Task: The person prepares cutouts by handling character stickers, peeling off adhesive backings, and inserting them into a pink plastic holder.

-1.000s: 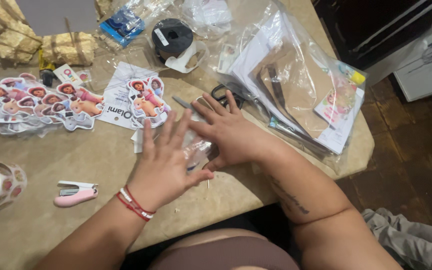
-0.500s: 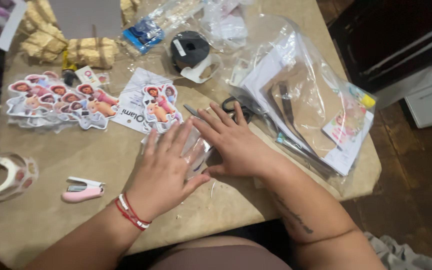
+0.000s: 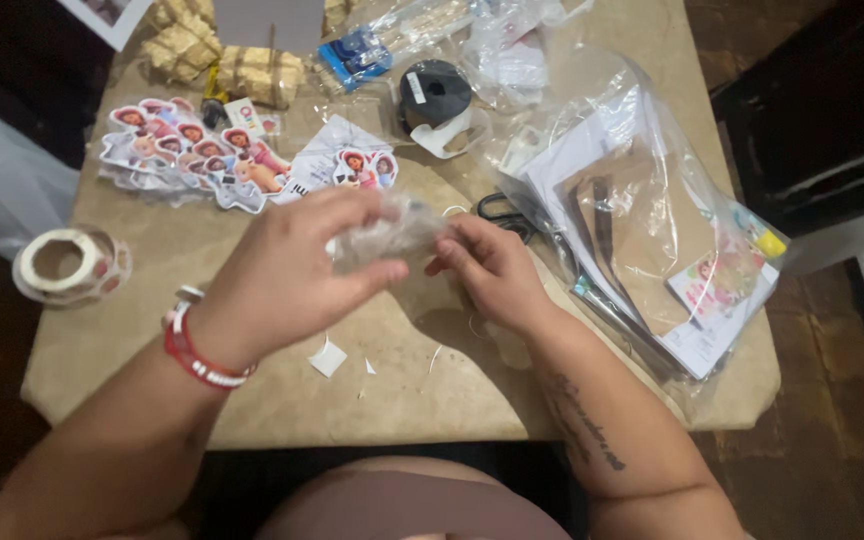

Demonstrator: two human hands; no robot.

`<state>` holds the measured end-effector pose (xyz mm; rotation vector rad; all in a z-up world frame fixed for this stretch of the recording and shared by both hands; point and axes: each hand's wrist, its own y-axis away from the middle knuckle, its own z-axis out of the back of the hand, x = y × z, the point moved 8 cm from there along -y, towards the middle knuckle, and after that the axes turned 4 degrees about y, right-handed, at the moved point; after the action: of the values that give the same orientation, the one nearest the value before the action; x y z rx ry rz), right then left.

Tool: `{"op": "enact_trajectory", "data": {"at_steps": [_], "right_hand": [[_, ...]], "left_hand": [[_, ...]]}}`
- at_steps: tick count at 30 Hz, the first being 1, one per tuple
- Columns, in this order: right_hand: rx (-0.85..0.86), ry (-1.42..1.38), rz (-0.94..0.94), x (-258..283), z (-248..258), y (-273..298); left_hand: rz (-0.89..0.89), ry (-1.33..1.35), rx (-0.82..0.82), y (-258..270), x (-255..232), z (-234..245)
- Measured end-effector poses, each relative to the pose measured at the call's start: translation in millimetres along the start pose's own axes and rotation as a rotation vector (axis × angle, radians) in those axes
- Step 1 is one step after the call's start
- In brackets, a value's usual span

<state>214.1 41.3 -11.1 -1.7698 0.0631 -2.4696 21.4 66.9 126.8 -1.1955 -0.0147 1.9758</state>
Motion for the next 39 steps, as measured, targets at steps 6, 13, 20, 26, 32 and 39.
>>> {"op": "enact_trajectory", "data": {"at_steps": [6,13,20,26,32,39], "right_hand": [[-0.116,-0.364,0.016,-18,-2,-4],[-0.125,0.204,0.029,26,0,-3],[0.164,0.716,0.402,60,-38,16],[0.308,0.86,0.481,59,-67,22],[0.332,0.933,0.407,56,-65,19],[0.291,0.895,0.315,58,-42,14]], "left_hand": [[-0.075,-0.152,-0.26,-15,-14,18],[0.171,-0.198,-0.373,-74,90,40],[0.378,-0.153,-0.442,-82,216,28],[0.29,-0.498,-0.298,-23,139,23],[0.156,-0.501,0.16,20,81,-32],[0.179,-0.513,0.124,12,106,-52]]}}
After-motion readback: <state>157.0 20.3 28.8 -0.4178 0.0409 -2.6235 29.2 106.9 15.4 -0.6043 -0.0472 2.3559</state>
